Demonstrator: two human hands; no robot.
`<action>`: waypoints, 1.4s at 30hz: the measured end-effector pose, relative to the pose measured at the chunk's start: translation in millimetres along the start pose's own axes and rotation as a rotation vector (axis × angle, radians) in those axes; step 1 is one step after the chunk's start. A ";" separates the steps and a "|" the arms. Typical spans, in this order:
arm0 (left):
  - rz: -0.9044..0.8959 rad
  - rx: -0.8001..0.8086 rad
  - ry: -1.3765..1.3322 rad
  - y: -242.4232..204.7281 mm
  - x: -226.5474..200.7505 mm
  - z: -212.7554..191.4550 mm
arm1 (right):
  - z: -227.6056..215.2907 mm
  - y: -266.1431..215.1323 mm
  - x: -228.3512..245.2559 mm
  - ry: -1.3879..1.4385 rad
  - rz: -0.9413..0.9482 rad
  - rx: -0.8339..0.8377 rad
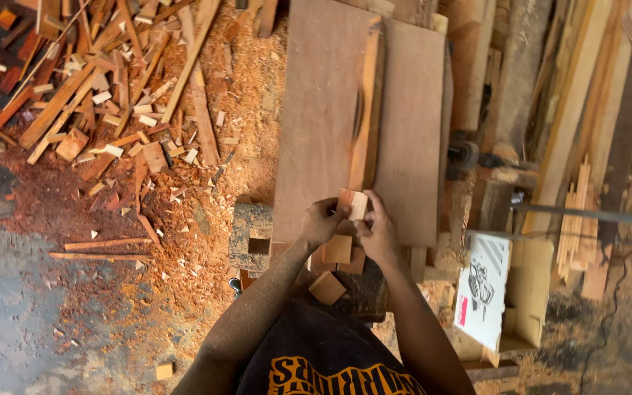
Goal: The person repeatedly smooths small wooden blocks by hand on a rotating grinding wheel. They pick up each block, press it against the wheel, rotate it to smooth different faces, and place it back on the workbench. The process is repeated for multiple blocks in a woodworking shop.
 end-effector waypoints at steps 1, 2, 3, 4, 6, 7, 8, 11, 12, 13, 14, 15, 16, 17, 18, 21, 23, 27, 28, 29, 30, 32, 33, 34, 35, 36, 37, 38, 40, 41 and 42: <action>-0.049 0.079 -0.060 -2.7 -5.4 5.6 | -4.9 -9.1 3.1 0.016 -0.026 -0.030; -0.027 0.069 -0.052 -5.9 -14.1 5.3 | -9.8 -16.9 6.6 0.031 -0.052 -0.061; -0.006 0.050 -0.048 -9.4 -22.8 2.8 | -13.1 -21.2 9.9 0.036 -0.060 -0.079; 0.015 0.032 -0.044 -12.5 -30.9 -0.4 | -15.9 -24.7 12.7 0.041 -0.068 -0.097; 0.008 0.033 -0.020 -20.4 -38.4 -5.4 | -18.2 -34.6 14.7 0.038 -0.076 -0.126; 0.001 0.027 -0.012 -23.0 -39.8 -7.9 | -18.3 -37.2 14.8 0.027 -0.080 -0.139; 0.025 0.018 0.010 -24.7 -41.6 -10.9 | -17.4 -39.7 14.9 0.017 -0.084 -0.152; 0.094 0.002 0.079 -26.7 -44.5 -18.3 | -11.5 -45.7 14.7 0.099 -0.043 -0.181; 0.115 0.008 0.106 -26.6 -46.2 -20.3 | -9.4 -48.0 16.1 0.121 -0.040 -0.185; 0.137 0.014 0.131 -26.2 -49.7 -22.2 | -8.8 -50.8 17.8 0.143 -0.037 -0.190; 0.143 0.024 0.167 -26.0 -53.2 -24.0 | -8.4 -52.7 20.1 0.164 -0.034 -0.194; 0.147 0.033 0.203 -27.0 -56.8 -25.6 | -8.6 -55.0 21.9 0.156 -0.025 -0.202; 0.150 0.042 0.239 -28.2 -61.2 -27.8 | -9.4 -57.2 23.7 0.149 -0.017 -0.210; 0.155 0.064 0.238 -31.3 -66.0 -29.9 | -11.1 -60.8 25.3 0.140 -0.005 -0.216; 0.160 0.085 0.237 -33.7 -71.0 -33.4 | -13.2 -64.4 26.7 0.182 0.002 -0.192; 0.369 0.198 0.287 -43.1 -91.9 -43.3 | -13.4 -62.2 30.5 0.331 0.046 -0.137; 0.610 0.217 0.315 -56.5 -103.7 -53.5 | -10.3 -62.8 24.2 0.449 0.135 -0.096; 0.724 0.063 0.079 -53.8 -107.5 -110.2 | -15.3 -45.2 -7.3 0.720 0.299 -0.197; 0.638 -0.257 -0.069 -35.2 -106.7 -140.3 | -19.6 -45.2 -14.4 0.724 0.222 -0.155; 0.528 -0.571 -0.217 -28.8 -100.0 -162.2 | -22.5 -48.9 -20.7 0.721 0.153 -0.108; 0.416 -0.525 -0.219 -23.5 -93.9 -157.6 | -22.1 -48.6 -23.3 0.778 0.073 -0.127; 0.189 -0.436 -0.230 -18.4 -75.2 -140.1 | -17.7 -55.5 -25.6 0.881 -0.091 -0.158; 0.030 -0.237 -0.243 -20.2 -65.2 -112.6 | -13.9 -47.2 -22.7 0.832 -0.126 -0.186; -0.124 -0.034 -0.255 -30.5 -57.1 -73.2 | -9.4 -42.1 -17.7 0.784 -0.161 -0.214; -0.208 0.108 -0.375 -43.1 -48.4 -42.7 | -4.9 -51.1 -15.3 0.730 -0.172 -0.250; -0.293 0.249 -0.494 -52.7 -39.5 -17.2 | 2.5 -55.7 -12.0 0.673 -0.148 -0.246; -0.305 0.220 -0.538 -49.6 -34.4 -1.8 | 5.2 -53.3 -8.5 0.614 -0.131 -0.249; -0.317 0.191 -0.581 -44.3 -30.0 10.4 | 4.3 -49.6 -5.5 0.555 -0.115 -0.251; -0.316 0.190 -0.637 -35.0 -20.3 18.8 | -9.9 -43.0 1.5 0.419 -0.169 -0.218; -0.289 0.219 -0.645 -24.2 -18.9 16.6 | -15.9 -35.0 7.9 0.357 -0.200 -0.200; -0.261 0.247 -0.653 -15.0 -17.5 14.1 | -17.4 -28.2 10.3 0.353 -0.130 -0.100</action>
Point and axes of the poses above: each hand's wrist, its own y-axis towards the middle knuckle, its own z-axis out of the palm, x = y × z, the point moved 5 cm from there along y, towards the middle knuckle, and after that the axes turned 10 degrees about -x, right-handed, at the moved point
